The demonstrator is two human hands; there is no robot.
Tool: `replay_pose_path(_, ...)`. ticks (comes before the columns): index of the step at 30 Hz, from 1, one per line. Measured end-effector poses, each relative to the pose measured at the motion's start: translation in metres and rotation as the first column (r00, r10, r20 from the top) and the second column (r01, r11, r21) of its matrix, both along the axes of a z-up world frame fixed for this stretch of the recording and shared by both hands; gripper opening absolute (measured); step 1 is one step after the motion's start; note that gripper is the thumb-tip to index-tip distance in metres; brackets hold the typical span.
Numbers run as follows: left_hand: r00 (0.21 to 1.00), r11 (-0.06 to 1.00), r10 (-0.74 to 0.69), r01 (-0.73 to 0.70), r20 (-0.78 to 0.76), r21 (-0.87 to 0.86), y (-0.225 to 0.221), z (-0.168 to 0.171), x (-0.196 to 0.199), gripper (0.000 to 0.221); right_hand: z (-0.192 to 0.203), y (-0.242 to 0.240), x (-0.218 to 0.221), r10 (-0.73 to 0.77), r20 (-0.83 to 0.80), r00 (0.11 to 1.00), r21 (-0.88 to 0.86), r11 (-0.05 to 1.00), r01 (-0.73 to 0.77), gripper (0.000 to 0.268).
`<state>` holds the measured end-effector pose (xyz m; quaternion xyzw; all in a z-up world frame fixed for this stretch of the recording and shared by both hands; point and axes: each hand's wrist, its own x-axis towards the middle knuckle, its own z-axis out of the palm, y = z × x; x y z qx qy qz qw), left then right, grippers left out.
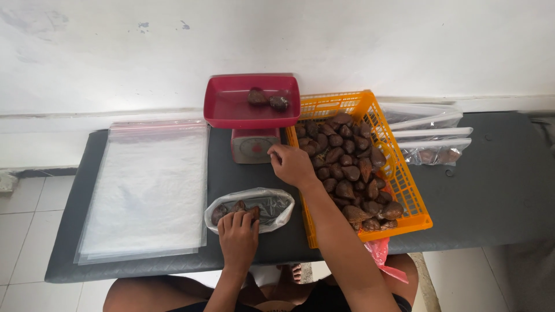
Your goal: Weighing snake fruits on a manual scale and then placing the weighed portions into plastic zip-lock bags.
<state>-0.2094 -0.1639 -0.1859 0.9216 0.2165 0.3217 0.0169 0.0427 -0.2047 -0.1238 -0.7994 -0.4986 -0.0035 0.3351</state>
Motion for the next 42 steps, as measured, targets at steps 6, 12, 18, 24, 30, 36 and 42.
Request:
replay_pose_path(6,0.999,0.996,0.025,-0.028,-0.031,-0.084,-0.002,-0.009,0.001,0.018,0.002,-0.001,0.001,0.011,-0.007,1.000,-0.007,1.000,-0.011,0.017)
replay_pose_path(12,0.996,0.974,-0.055,0.069,0.071,-0.216,-0.009,0.003,-0.015,0.020,0.004,-0.002,0.000,0.016,-0.024,1.000,0.024,1.000,-0.015,0.017)
replay_pose_path(18,0.992,0.972,-0.023,0.051,0.125,-0.229,0.011,0.005,-0.039,0.019,0.005,-0.006,-0.001,0.082,0.037,0.996,0.117,0.989,-0.085,0.015)
replay_pose_path(24,0.965,0.978,0.027,0.028,0.260,-0.207,0.046,-0.006,-0.027,0.031,0.012,-0.009,-0.007,0.054,0.191,0.980,0.291,0.950,-0.109,0.015)
replay_pose_path(30,0.931,0.988,0.032,0.027,0.363,-0.155,0.040,-0.032,-0.034,0.034,0.015,-0.010,-0.013,0.025,0.286,0.958,0.321,0.939,-0.120,0.013)
replay_pose_path(36,0.928,0.983,0.037,0.033,0.371,-0.179,0.041,-0.030,-0.034,0.033,0.019,-0.009,-0.015,-0.013,0.329,0.944,0.394,0.911,-0.125,0.014)
replay_pose_path(42,0.935,0.983,-0.006,0.069,0.353,-0.168,0.045,-0.038,-0.035,0.032,0.065,-0.005,-0.025,-0.068,0.399,0.914,0.586,0.786,-0.197,0.016)
